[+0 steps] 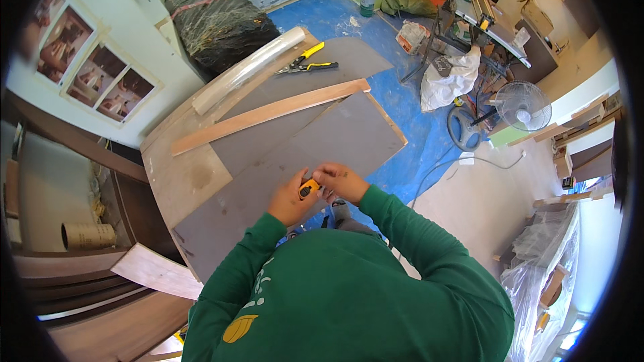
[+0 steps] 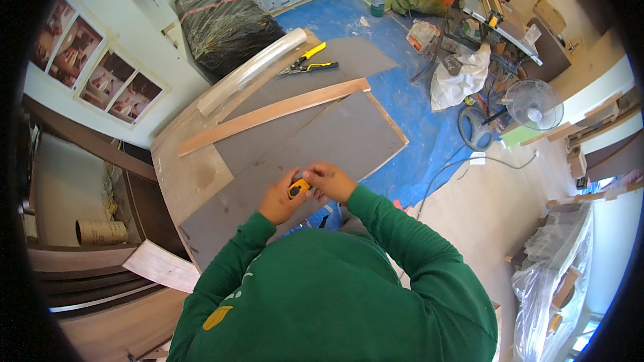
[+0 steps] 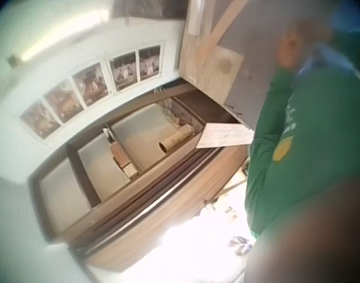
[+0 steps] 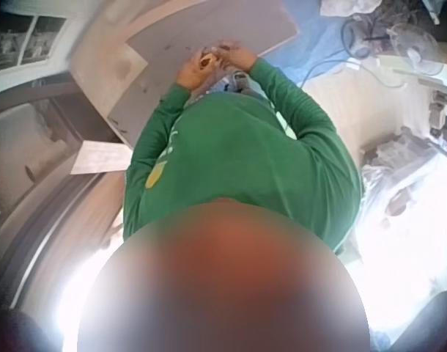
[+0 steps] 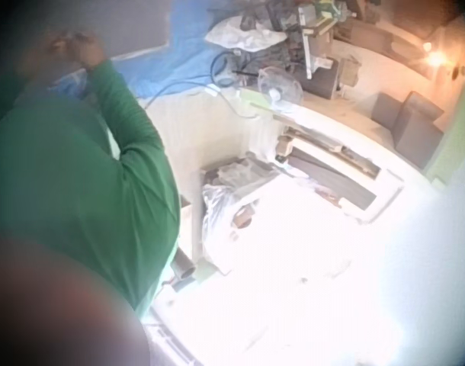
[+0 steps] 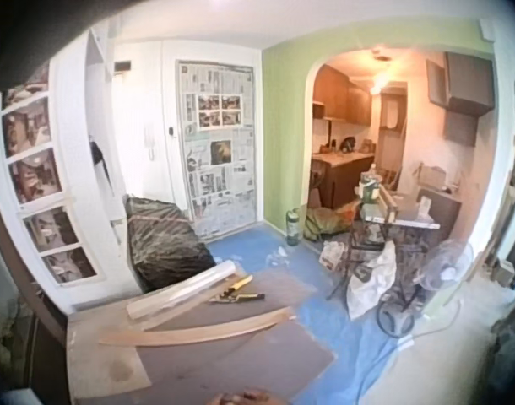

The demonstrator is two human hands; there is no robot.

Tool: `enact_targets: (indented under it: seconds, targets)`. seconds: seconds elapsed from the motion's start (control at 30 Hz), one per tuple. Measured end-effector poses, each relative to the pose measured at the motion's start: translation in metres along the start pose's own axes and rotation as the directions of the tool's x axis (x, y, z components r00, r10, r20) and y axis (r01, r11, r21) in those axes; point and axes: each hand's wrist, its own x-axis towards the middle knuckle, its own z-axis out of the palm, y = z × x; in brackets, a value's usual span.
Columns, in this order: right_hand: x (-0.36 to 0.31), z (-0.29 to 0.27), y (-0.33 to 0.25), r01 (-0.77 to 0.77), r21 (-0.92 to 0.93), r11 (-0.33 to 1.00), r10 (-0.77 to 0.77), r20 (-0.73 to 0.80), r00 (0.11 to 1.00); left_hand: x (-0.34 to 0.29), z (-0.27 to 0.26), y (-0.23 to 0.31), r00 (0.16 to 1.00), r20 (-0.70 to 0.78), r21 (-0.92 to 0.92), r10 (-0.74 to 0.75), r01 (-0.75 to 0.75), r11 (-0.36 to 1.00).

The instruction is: The person measures and marks a grey tile sheet using a tape measure, pencil, and straight edge. They then use tin snips to cut along the marked line. Finally, the person fits the cut tile piece into a wall cavity.

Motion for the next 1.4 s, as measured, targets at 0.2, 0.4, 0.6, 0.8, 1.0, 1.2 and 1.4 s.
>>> enact_targets:
  seconds: [0.2,0.4,0.6,0.8,1.0,1.2,1.4]
  targets:
    - [0.022,-0.049,0.010,0.017,-0.092,0.996,-0.005,0.129,0.992,0.030,0.025,0.022,0.995,0.053,0.235,0.082,-0.092,0.968]
    - [0.033,-0.112,0.003,0.047,-0.138,0.989,-0.001,0.312,0.950,0.049,0.031,0.011,0.992,0.108,0.308,0.067,-0.098,0.946]
    - [0.068,-0.251,-0.018,0.122,-0.241,0.963,-0.116,0.040,0.993,0.016,-0.031,-0.064,0.994,-0.103,0.260,-0.030,0.056,0.964]
    - [0.124,-0.360,-0.003,-0.038,-0.139,0.990,-0.010,-0.326,0.945,-0.102,-0.157,-0.157,0.910,-0.297,0.302,-0.291,0.379,0.875]
    - [0.177,-0.348,0.041,0.181,-0.543,0.820,-0.387,-0.293,0.874,-0.118,-0.139,-0.177,0.921,-0.285,0.498,-0.264,0.378,0.781]
    - [0.192,-0.336,0.044,0.072,-0.685,0.725,-0.415,-0.351,0.839,-0.077,-0.116,-0.194,0.895,-0.274,0.509,-0.352,0.445,0.737]
    - [0.189,-0.329,0.041,0.048,-0.694,0.719,-0.432,-0.391,0.813,-0.055,-0.112,-0.189,0.817,-0.216,0.506,-0.534,0.562,0.655]
